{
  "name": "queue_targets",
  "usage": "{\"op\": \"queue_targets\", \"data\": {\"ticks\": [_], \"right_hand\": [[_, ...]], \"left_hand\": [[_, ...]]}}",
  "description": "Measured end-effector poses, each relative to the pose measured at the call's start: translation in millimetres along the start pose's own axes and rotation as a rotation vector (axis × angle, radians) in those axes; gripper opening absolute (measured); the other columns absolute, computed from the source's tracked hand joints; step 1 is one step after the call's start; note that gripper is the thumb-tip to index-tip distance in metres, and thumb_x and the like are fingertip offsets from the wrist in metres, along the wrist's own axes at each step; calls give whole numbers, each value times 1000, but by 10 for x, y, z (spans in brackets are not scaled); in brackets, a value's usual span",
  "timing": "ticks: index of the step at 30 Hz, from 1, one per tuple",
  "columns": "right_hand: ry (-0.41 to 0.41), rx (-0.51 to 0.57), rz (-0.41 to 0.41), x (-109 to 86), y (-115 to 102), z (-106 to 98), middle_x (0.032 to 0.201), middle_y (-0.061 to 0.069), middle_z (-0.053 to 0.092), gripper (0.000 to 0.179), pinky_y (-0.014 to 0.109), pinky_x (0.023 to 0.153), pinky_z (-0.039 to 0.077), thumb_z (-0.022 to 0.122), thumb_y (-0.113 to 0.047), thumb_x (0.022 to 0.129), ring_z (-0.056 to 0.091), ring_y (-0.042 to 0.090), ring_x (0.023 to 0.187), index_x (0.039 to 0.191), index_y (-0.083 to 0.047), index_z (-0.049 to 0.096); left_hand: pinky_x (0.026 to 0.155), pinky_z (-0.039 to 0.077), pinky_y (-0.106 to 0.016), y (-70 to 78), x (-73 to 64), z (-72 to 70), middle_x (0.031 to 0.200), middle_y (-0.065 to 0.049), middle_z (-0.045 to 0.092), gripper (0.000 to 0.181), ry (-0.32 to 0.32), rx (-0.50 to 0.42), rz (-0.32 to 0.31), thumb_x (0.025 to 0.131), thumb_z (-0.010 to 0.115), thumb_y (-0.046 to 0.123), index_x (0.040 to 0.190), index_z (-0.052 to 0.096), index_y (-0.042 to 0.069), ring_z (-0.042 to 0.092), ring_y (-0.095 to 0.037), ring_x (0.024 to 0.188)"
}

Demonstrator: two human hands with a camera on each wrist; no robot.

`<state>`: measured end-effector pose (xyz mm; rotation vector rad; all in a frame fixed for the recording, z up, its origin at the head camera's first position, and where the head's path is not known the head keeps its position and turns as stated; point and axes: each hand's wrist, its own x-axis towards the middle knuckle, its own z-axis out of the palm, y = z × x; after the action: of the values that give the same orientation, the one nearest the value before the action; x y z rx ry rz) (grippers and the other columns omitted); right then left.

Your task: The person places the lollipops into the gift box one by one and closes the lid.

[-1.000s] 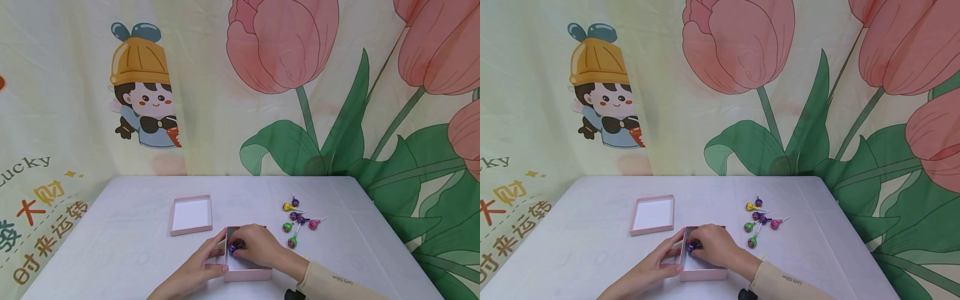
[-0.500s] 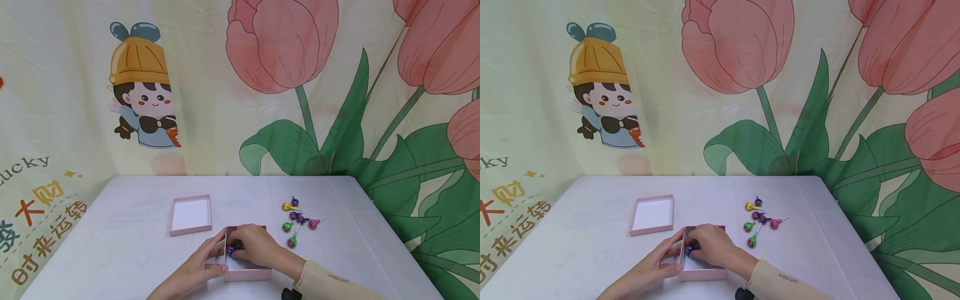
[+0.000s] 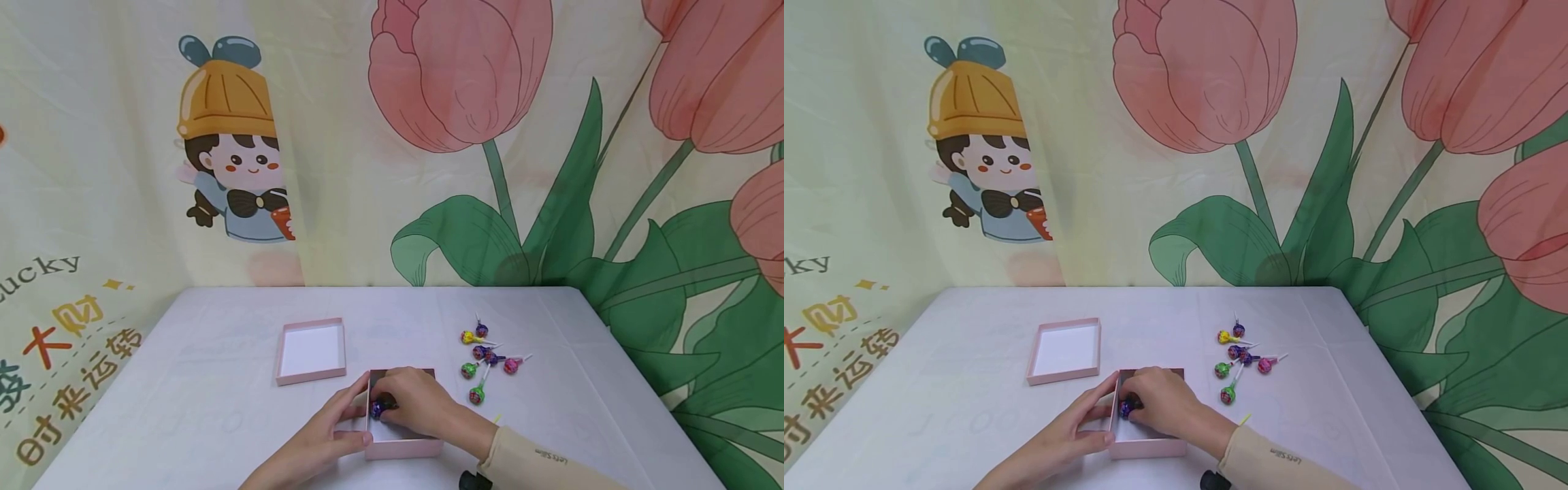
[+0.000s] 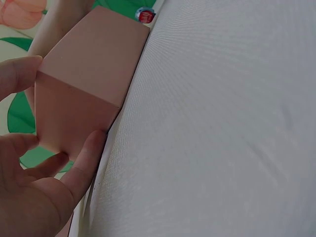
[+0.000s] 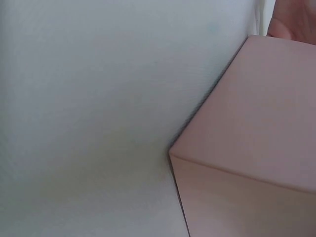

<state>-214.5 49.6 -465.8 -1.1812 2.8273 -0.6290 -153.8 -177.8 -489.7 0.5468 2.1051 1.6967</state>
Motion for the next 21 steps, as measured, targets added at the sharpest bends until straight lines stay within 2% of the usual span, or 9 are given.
{"op": "queue_targets", "data": {"ticks": [14,21], "right_hand": [[-8,22,-12,-29,-4,-79,108,-9,78,29,22,93,56,90,-14,86,68,0,101,114,-18,82],[-21,90,-21,-116,67,-307,105,-3,77,29,15,81,54,88,-10,88,69,9,92,116,-14,81]], "left_hand": [[102,49,-20,-9,1,-6,175,-18,17,86,-4,-8,2,104,70,22,172,18,28,37,-45,151],[101,48,-21,-5,9,0,175,-18,17,86,-2,3,-20,104,69,25,172,17,31,38,-45,151]]}}
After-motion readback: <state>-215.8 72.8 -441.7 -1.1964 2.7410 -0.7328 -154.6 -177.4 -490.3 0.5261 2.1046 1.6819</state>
